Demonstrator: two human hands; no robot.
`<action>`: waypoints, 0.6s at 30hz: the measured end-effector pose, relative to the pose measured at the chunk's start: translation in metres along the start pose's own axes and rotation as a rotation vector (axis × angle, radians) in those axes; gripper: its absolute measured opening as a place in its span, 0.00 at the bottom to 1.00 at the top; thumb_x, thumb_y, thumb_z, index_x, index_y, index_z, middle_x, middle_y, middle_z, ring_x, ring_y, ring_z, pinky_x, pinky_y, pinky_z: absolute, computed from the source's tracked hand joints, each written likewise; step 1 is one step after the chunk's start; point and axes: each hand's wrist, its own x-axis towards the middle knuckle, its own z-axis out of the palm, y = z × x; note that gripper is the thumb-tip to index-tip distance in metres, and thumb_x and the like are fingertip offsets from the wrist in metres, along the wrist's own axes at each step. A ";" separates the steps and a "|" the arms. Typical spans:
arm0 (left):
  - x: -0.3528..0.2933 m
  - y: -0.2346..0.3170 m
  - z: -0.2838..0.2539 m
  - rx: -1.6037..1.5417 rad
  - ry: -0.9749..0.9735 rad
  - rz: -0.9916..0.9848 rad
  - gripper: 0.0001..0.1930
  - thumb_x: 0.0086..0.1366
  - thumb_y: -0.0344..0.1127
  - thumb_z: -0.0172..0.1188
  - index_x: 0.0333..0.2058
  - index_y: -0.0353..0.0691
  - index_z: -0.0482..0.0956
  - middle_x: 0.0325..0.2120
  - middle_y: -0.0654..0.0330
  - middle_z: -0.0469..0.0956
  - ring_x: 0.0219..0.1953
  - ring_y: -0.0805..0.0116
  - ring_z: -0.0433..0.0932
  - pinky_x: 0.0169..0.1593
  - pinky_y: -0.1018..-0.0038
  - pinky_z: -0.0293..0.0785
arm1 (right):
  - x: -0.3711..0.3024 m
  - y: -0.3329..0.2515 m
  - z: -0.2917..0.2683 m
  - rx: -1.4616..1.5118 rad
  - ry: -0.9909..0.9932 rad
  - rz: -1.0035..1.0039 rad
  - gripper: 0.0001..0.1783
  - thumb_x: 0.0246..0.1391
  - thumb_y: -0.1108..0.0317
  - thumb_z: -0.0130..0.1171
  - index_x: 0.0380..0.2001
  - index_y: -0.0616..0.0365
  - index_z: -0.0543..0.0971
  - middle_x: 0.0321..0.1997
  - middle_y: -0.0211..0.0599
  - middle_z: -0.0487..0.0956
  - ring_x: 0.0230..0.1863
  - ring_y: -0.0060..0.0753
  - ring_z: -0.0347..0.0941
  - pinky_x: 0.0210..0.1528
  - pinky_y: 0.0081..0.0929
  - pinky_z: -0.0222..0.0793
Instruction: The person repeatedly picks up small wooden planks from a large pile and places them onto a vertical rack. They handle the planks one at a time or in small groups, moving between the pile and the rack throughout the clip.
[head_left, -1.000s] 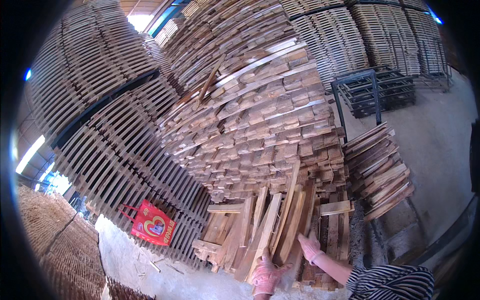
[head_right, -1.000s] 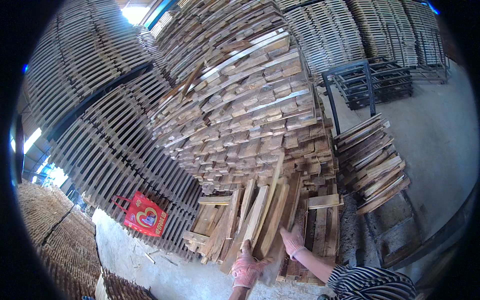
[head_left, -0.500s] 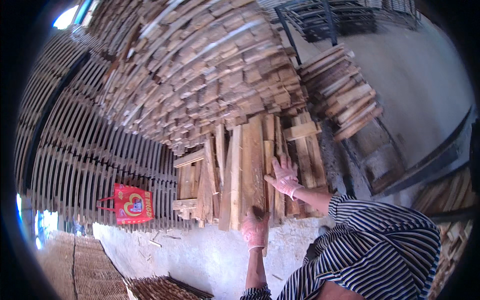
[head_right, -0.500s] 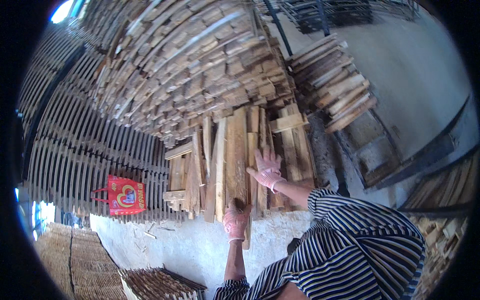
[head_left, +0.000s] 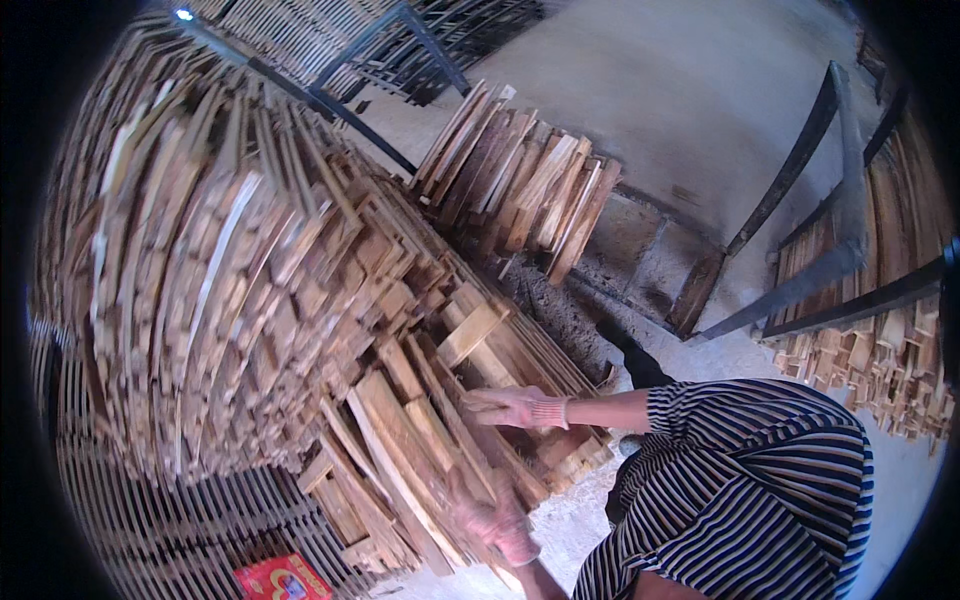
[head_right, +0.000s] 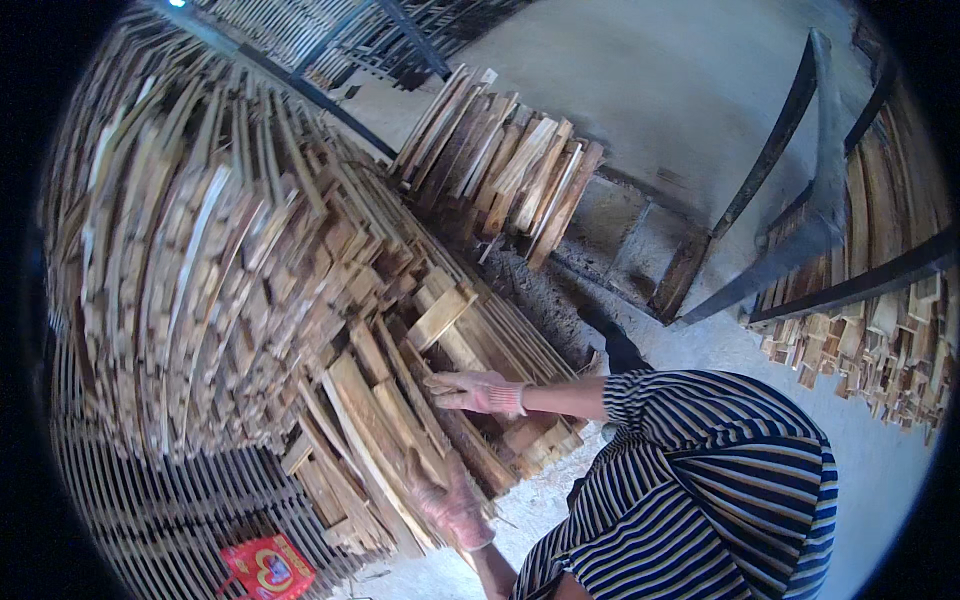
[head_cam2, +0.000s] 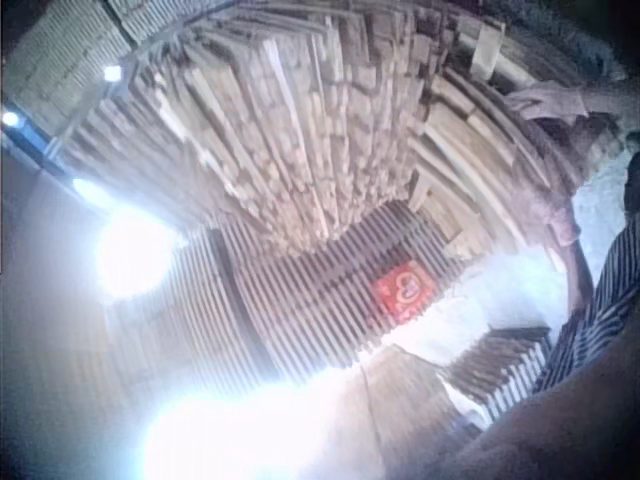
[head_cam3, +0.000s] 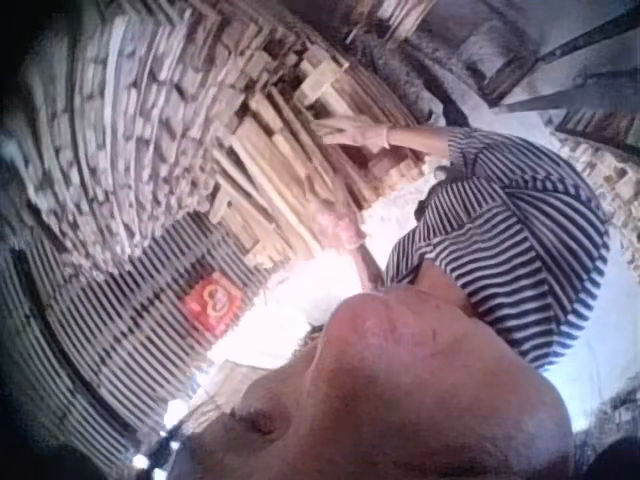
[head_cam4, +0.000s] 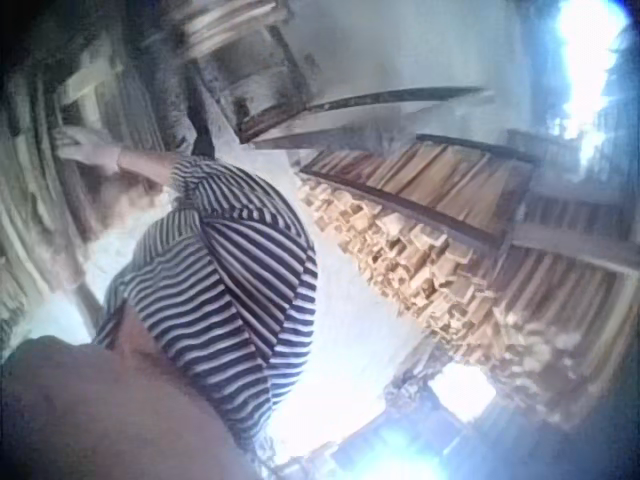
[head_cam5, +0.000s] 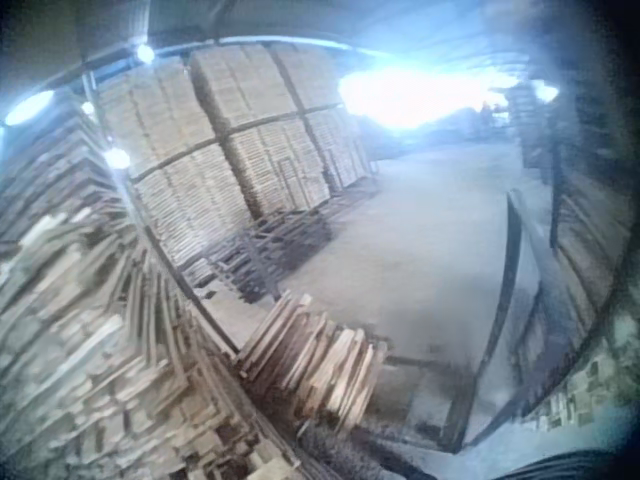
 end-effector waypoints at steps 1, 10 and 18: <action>0.012 0.017 0.034 -0.257 -0.037 -0.015 0.39 0.60 0.44 0.71 0.64 0.30 0.65 0.61 0.41 0.68 0.63 0.50 0.68 0.67 0.57 0.62 | -0.005 0.006 -0.018 0.036 0.082 -0.029 0.41 0.62 0.38 0.55 0.71 0.49 0.63 0.68 0.33 0.73 0.69 0.31 0.66 0.70 0.28 0.60; 0.241 0.023 0.406 -0.162 -0.387 -0.179 0.44 0.64 0.59 0.64 0.62 0.23 0.66 0.62 0.38 0.69 0.65 0.48 0.68 0.66 0.63 0.62 | 0.016 0.203 -0.242 0.172 0.923 0.571 0.38 0.61 0.52 0.63 0.68 0.58 0.65 0.59 0.39 0.77 0.58 0.32 0.74 0.58 0.28 0.69; 0.435 -0.096 0.610 0.133 -0.512 -0.124 0.49 0.62 0.65 0.62 0.62 0.22 0.65 0.62 0.34 0.67 0.65 0.44 0.67 0.67 0.62 0.62 | 0.105 0.296 -0.413 0.117 0.976 0.782 0.55 0.53 0.41 0.65 0.73 0.61 0.53 0.67 0.60 0.69 0.69 0.50 0.66 0.68 0.34 0.60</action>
